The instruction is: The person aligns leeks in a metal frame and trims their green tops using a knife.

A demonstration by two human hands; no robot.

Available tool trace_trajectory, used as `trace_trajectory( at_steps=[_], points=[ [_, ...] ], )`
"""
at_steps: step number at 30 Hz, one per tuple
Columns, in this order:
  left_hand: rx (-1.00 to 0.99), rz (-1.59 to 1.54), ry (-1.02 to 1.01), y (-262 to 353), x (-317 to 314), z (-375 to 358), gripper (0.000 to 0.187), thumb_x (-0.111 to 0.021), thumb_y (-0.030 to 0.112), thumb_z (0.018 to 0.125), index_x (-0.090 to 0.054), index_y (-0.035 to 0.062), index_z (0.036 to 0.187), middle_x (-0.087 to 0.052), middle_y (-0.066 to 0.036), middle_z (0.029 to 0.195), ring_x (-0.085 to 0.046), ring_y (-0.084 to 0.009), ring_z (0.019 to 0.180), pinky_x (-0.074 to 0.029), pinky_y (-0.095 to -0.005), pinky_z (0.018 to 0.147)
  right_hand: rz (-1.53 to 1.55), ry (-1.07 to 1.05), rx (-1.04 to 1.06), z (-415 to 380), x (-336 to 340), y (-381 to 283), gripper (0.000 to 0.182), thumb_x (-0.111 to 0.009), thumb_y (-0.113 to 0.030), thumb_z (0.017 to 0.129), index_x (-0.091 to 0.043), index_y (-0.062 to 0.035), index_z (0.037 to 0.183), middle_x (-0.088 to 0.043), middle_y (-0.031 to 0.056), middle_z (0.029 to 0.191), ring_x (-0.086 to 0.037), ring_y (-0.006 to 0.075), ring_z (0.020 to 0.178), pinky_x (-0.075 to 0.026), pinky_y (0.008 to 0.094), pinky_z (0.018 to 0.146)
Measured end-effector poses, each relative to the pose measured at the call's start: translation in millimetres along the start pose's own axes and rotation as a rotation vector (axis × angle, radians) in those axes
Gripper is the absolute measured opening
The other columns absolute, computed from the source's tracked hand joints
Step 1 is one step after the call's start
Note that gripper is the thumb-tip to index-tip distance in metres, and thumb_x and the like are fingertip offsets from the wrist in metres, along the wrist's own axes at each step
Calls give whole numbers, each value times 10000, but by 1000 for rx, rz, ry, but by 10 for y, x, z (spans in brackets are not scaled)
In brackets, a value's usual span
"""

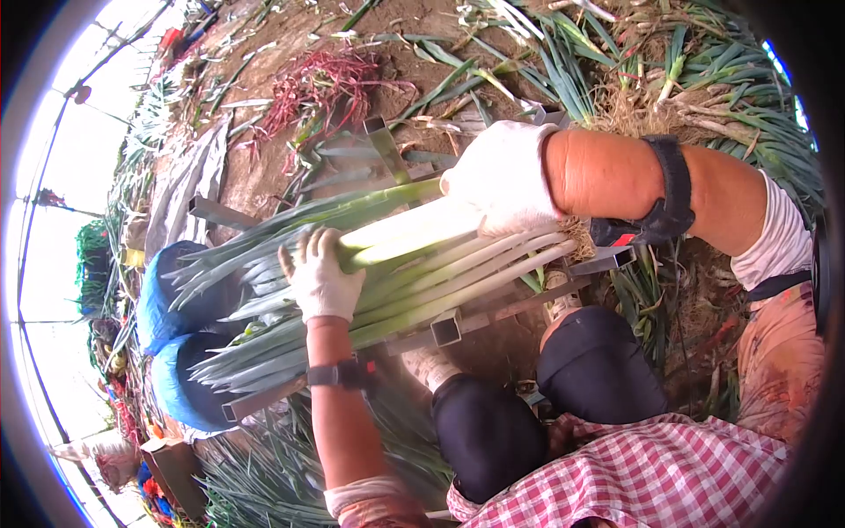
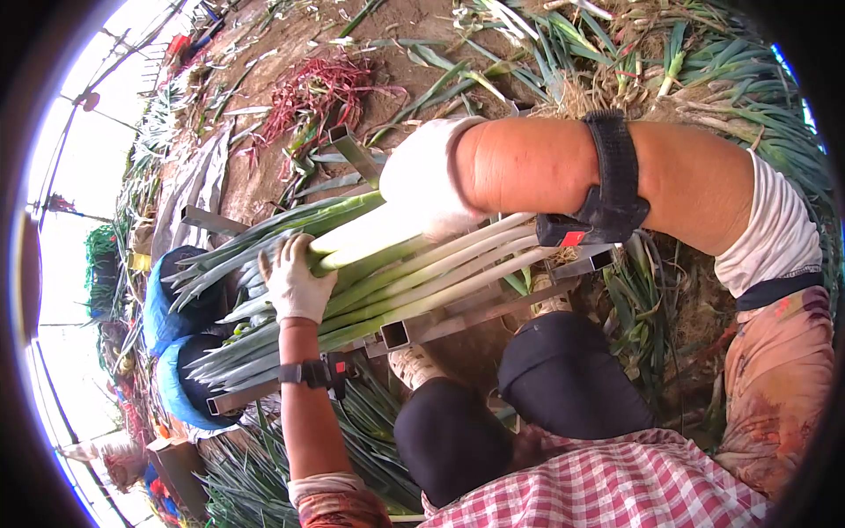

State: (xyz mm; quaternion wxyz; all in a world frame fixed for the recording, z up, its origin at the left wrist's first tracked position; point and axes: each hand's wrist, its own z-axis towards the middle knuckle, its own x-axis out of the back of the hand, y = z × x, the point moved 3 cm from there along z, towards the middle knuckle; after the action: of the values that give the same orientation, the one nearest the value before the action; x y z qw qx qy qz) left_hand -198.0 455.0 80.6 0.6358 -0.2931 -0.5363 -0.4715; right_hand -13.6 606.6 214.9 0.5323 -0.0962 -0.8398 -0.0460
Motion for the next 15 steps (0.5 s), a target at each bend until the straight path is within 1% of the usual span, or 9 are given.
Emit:
trace_trajectory(
  at_steps=[1,2,5,8,10,12,13,14,15],
  points=[
    [-12,5,-26,10,-15,8,542,-758,214,581,-537,157,1073,-557,-55,1147,-454,-220,1184,-126,-511,1113,88,20,13,-59,56,38,314,-615,-275,727,-613,-59,956,-642,157,795,-622,344,756,-486,426,693],
    [-26,10,-51,27,-38,26,471,-749,199,580,-549,151,1005,-578,-46,1088,-485,-201,1140,-119,-515,1114,178,89,74,-106,65,138,341,-573,-313,801,-663,-25,961,-666,157,835,-631,308,774,-493,390,724],
    [-42,57,-9,103,-11,49,424,-746,198,592,-548,138,963,-580,-51,1030,-513,-211,1082,-111,-521,1116,314,-27,23,-205,-63,459,382,-561,-349,823,-648,-37,1026,-667,145,899,-634,261,823,-483,368,734],
    [-31,94,11,194,95,72,403,-747,205,589,-545,126,928,-583,-57,1006,-519,-222,1070,-136,-501,1115,383,46,-10,-356,-117,558,390,-554,-350,825,-639,-39,1045,-665,145,898,-629,262,846,-478,362,747],
    [-48,122,34,265,237,59,404,-742,194,582,-549,120,929,-587,-55,996,-525,-218,1059,-148,-481,1117,394,14,-36,-460,-120,562,455,-591,-379,792,-612,-39,1094,-658,153,923,-624,275,870,-474,371,764],
    [-42,157,84,373,413,13,394,-729,181,583,-559,123,933,-598,-50,987,-534,-205,1056,-157,-463,1120,275,-51,-36,-633,-187,502,565,-639,-413,741,-568,-37,1158,-647,170,967,-618,290,902,-469,385,780],
    [-29,187,57,453,536,-19,412,-726,180,586,-554,127,957,-595,-48,1008,-534,-204,1066,-155,-456,1123,280,-97,-91,-747,-158,446,657,-701,-404,677,-537,-36,1196,-638,185,996,-612,307,923,-469,391,790],
    [-19,215,30,546,668,-59,431,-723,180,590,-549,131,981,-591,-46,1029,-534,-202,1076,-153,-449,1125,296,-90,-105,-847,-153,448,657,-701,-404,677,-537,-36,1196,-638,185,996,-612,307,923,-469,391,790],
    [93,238,1,602,770,-103,466,-725,192,603,-538,134,1026,-584,-46,1057,-532,-203,1090,-175,-446,1121,333,-51,-72,-958,-165,458,661,-717,-386,660,-541,-36,1193,-638,185,999,-610,308,930,-471,391,795]
  ],
)
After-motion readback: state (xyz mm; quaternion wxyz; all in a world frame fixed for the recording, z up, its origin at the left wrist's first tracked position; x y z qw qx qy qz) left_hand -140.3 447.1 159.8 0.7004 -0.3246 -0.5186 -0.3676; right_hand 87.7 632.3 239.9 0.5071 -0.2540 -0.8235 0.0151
